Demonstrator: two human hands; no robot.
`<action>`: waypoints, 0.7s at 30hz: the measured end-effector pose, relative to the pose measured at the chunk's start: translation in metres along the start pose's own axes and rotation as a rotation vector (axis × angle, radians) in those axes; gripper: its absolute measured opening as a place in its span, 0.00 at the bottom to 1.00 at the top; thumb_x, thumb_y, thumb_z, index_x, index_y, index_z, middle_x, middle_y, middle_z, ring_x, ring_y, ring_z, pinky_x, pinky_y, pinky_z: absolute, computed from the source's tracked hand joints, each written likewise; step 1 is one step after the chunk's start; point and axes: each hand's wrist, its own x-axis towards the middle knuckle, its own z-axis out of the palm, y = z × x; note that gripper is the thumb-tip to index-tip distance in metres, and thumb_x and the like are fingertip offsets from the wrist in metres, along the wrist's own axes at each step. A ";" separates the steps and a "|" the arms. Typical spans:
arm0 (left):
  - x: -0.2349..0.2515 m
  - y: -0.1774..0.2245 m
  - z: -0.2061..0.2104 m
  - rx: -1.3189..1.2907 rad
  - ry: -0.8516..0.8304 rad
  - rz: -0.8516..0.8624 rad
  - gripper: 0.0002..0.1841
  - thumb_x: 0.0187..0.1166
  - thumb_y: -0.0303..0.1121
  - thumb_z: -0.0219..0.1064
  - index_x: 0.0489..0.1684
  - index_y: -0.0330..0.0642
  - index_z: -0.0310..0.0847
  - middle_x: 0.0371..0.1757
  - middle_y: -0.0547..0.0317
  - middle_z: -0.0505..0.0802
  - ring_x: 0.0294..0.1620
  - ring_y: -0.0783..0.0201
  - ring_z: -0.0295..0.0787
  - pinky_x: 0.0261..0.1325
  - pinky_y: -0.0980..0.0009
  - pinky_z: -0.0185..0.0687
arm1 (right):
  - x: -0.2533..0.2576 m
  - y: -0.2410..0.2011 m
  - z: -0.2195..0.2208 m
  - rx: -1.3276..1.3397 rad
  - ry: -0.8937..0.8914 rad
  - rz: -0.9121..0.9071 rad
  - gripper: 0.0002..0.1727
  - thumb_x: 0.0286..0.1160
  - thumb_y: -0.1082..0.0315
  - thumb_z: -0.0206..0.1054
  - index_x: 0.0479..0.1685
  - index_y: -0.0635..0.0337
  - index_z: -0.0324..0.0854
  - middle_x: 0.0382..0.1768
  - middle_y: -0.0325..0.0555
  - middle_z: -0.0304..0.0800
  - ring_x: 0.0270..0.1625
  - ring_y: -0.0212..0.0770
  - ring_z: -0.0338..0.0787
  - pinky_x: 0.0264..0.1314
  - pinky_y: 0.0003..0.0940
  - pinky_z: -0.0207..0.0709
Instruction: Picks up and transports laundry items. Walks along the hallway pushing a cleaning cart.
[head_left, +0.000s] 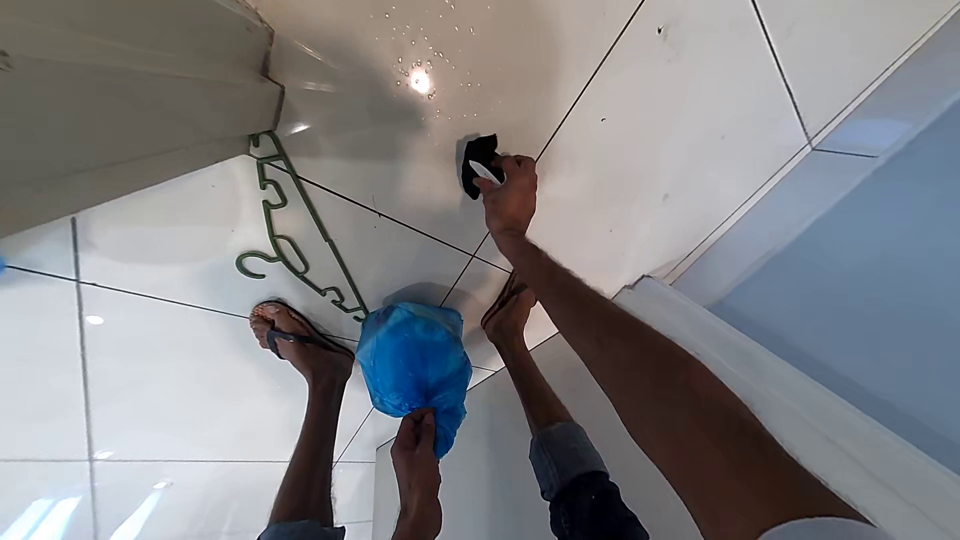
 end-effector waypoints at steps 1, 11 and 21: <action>0.001 0.003 0.000 -0.006 0.006 0.001 0.08 0.88 0.27 0.60 0.49 0.33 0.85 0.35 0.56 0.90 0.32 0.70 0.85 0.32 0.77 0.77 | 0.008 -0.002 0.006 0.012 -0.029 -0.016 0.20 0.66 0.63 0.81 0.60 0.51 0.90 0.69 0.54 0.83 0.69 0.55 0.84 0.64 0.50 0.83; 0.000 0.017 -0.003 -0.046 -0.018 0.022 0.08 0.89 0.27 0.60 0.51 0.33 0.85 0.37 0.55 0.91 0.33 0.69 0.86 0.33 0.76 0.80 | -0.003 -0.027 0.050 -0.013 0.003 0.177 0.29 0.60 0.73 0.78 0.67 0.53 0.81 0.63 0.59 0.83 0.65 0.58 0.86 0.59 0.50 0.85; -0.001 0.002 -0.010 -0.058 -0.015 -0.012 0.08 0.89 0.27 0.60 0.54 0.32 0.81 0.38 0.53 0.90 0.38 0.66 0.87 0.43 0.70 0.84 | -0.160 -0.083 0.084 0.159 -0.618 -0.170 0.37 0.54 0.77 0.79 0.72 0.58 0.73 0.54 0.60 0.90 0.54 0.61 0.93 0.52 0.61 0.87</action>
